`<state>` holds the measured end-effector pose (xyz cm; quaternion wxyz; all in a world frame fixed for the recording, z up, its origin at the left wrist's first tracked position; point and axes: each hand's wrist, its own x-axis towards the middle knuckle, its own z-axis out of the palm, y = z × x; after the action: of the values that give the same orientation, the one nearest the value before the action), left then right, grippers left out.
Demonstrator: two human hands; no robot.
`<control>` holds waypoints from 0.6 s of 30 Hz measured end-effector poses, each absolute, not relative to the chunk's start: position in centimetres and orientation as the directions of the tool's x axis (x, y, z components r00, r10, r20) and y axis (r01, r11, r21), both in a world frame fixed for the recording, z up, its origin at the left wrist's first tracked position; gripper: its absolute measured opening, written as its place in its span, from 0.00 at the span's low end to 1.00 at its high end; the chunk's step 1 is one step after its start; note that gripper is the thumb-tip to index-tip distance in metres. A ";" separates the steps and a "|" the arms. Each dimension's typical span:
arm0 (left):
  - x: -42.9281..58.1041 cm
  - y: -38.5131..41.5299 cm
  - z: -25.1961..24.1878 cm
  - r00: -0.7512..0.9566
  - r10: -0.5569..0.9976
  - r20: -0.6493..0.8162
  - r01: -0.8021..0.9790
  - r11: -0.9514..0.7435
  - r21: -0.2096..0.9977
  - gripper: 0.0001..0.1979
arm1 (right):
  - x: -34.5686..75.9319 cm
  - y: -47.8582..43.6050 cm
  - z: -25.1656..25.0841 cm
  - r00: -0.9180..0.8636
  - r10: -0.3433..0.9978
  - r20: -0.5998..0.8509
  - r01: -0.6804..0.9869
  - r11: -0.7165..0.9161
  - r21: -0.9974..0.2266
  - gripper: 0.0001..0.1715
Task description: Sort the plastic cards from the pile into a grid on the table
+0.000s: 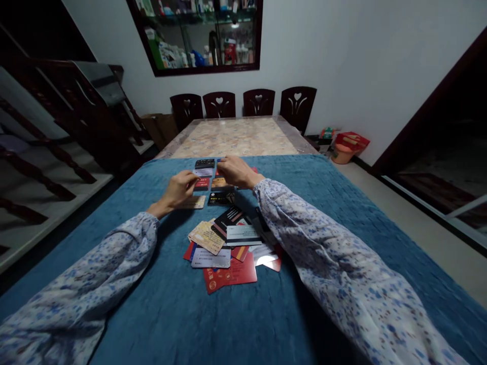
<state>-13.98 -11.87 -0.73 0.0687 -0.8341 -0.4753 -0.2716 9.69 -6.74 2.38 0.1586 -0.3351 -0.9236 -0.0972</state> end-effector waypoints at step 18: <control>-10.4 -18.2 -3.1 0.512 0.632 0.581 0.728 -0.679 0.098 0.12 | 16.4 -14.5 -1.5 -0.713 0.497 0.494 0.579 0.815 0.016 0.14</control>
<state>-10.39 -18.20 -3.12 0.0796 -0.8659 -0.3927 -0.2996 16.39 -14.49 -1.55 0.2413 -0.2920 -0.9216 -0.0849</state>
